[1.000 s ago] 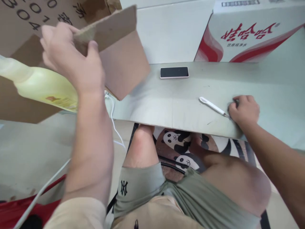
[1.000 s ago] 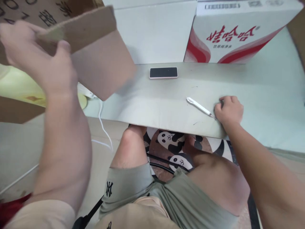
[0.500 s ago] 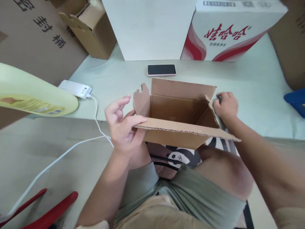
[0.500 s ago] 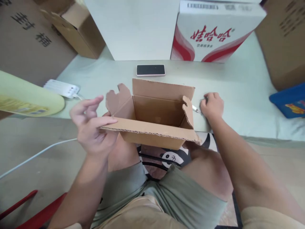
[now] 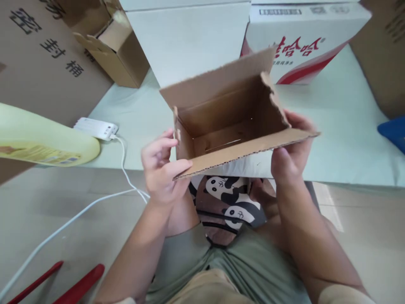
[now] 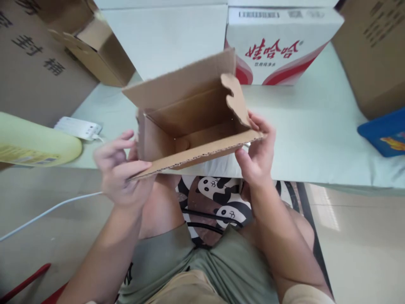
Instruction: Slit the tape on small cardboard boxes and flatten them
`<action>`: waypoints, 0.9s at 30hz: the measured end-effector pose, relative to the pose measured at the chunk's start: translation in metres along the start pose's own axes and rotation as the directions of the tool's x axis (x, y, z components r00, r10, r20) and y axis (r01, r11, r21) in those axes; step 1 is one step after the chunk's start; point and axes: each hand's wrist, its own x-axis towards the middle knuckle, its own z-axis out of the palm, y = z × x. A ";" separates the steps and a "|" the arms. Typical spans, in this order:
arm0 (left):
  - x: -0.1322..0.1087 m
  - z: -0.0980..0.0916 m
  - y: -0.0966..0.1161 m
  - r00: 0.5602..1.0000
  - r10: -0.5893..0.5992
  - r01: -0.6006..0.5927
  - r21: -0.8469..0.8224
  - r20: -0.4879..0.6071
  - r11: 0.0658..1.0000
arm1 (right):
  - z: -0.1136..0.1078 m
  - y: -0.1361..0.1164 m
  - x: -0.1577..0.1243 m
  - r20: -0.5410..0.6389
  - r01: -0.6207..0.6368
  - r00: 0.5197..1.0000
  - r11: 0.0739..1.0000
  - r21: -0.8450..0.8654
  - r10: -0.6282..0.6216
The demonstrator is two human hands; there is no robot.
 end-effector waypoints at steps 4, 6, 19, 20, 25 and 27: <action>-0.015 -0.003 -0.006 0.983 0.042 -0.028 -0.077 0.181 0.997 | -0.009 0.001 -0.011 0.112 -0.009 0.994 1.000 -0.018 0.011; -0.021 -0.001 -0.008 0.979 -0.022 0.040 -0.085 0.204 0.996 | -0.015 -0.003 -0.013 0.193 -0.022 0.981 0.999 -0.038 0.029; 0.000 0.020 -0.047 0.928 -0.360 0.357 0.053 0.096 0.933 | -0.006 0.002 -0.021 -0.067 -0.233 0.972 0.945 -0.228 0.224; 0.002 0.020 -0.049 0.918 -0.375 0.372 0.042 0.127 0.927 | -0.005 0.003 -0.021 -0.056 -0.246 0.969 0.943 -0.225 0.240; 0.004 0.016 -0.041 0.965 -0.215 0.217 0.003 0.148 0.976 | -0.006 -0.011 -0.016 -0.017 -0.144 0.989 0.962 -0.233 0.144; 0.005 0.010 -0.035 0.977 -0.109 0.106 0.028 0.182 0.994 | -0.008 -0.019 -0.015 0.022 -0.088 0.995 0.971 -0.223 0.095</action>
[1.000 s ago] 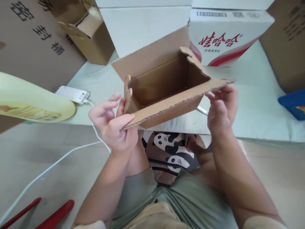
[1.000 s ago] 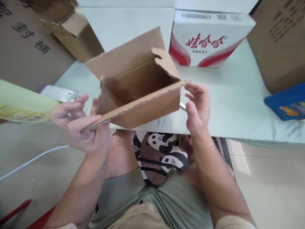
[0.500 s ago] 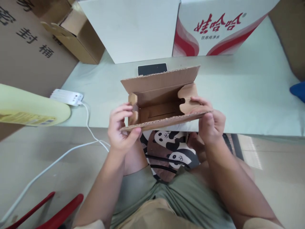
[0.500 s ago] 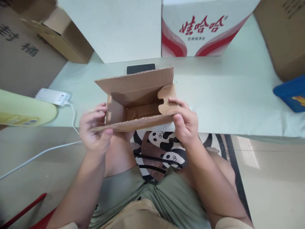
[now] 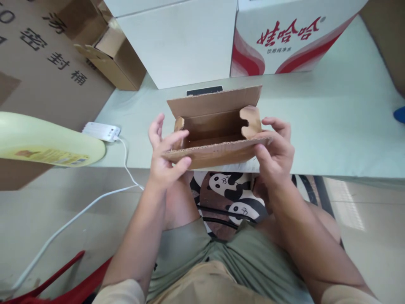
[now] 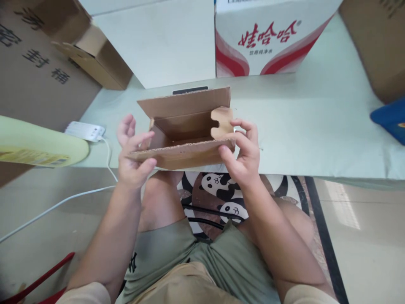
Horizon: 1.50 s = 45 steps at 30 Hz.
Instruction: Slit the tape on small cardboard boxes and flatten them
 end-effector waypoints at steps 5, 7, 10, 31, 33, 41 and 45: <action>0.003 -0.012 0.009 0.983 0.032 -0.032 -0.003 0.181 0.999 | -0.003 -0.003 -0.001 0.045 0.043 0.998 0.999 0.023 -0.044; 0.003 -0.015 0.010 0.971 0.058 -0.049 -0.047 0.232 0.998 | -0.004 0.000 0.000 0.040 0.054 0.998 0.998 0.036 -0.056; 0.000 -0.017 0.011 0.965 0.129 -0.125 -0.029 0.230 0.992 | -0.008 0.000 0.002 0.080 0.091 0.992 0.995 0.033 -0.093; 0.022 -0.001 -0.016 0.949 -0.316 0.312 -0.167 0.005 0.935 | 0.011 0.014 -0.004 0.105 -0.244 0.966 0.967 0.077 0.235; 0.032 0.001 -0.014 0.965 -0.263 0.256 -0.235 -0.001 0.938 | 0.011 0.015 -0.004 0.124 -0.226 0.969 0.968 0.109 0.212; 0.034 -0.014 0.035 0.935 -0.196 0.120 0.256 0.296 0.959 | 0.010 0.008 -0.001 0.156 -0.234 0.961 0.972 0.024 0.228; 0.046 -0.010 0.060 0.803 -0.319 0.030 0.500 0.503 0.865 | 0.007 0.006 0.002 0.162 -0.229 0.959 0.972 -0.050 0.234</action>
